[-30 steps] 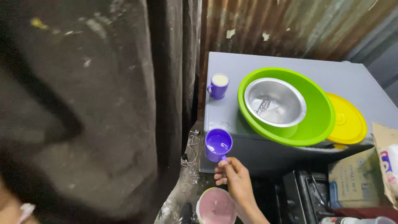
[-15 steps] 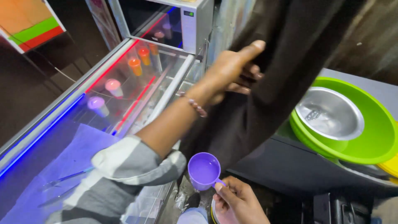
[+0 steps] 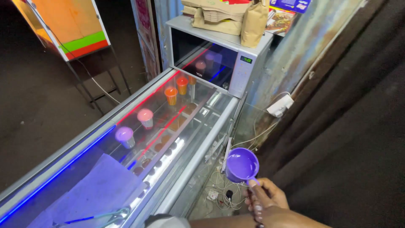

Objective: Filling small plastic cups with liquid, organizing them in a bowl, and preparing food items using a microwave and buckets.

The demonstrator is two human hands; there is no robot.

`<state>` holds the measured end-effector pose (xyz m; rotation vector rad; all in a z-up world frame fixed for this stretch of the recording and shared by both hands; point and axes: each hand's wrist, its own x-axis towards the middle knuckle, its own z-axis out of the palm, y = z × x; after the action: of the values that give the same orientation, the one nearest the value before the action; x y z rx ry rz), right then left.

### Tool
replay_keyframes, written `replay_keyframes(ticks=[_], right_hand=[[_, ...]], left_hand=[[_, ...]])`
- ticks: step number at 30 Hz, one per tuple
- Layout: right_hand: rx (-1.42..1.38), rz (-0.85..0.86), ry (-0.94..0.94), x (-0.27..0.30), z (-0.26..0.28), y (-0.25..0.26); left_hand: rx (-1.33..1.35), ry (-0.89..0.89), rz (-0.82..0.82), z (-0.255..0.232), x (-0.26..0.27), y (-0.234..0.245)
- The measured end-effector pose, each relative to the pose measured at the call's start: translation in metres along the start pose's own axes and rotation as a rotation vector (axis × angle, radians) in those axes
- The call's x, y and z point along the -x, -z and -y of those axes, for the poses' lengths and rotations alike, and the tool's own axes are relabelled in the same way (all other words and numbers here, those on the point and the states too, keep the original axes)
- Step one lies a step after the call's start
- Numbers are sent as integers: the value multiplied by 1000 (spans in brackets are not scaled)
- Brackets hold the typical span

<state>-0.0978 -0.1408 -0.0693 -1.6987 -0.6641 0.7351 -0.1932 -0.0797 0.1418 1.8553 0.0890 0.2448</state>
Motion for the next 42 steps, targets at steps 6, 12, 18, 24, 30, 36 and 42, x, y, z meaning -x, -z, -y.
replay_keyframes(ticks=[6, 12, 18, 24, 30, 36, 42], right_hand=[[-77, -260, -214, -60, 13, 24], [-125, -408, -72, -53, 34, 25], [-61, -482, -158, -61, 46, 23], [-29, -507, -114, -68, 38, 19], [-153, -456, -163, -90, 65, -8], [-231, -196, -104, -142, 84, -47], [-351, -23, -83, -198, 145, -136]], left_hand=[[466, -136, 64, 101, -7, 127], [859, 30, -713, 296, -104, 198], [760, 77, -696, 359, -181, 203], [767, -24, -658, 350, -187, 187], [420, 292, -234, 283, -90, 248], [161, 453, -476, 214, 81, 325], [24, 582, -963, 171, 130, 331]])
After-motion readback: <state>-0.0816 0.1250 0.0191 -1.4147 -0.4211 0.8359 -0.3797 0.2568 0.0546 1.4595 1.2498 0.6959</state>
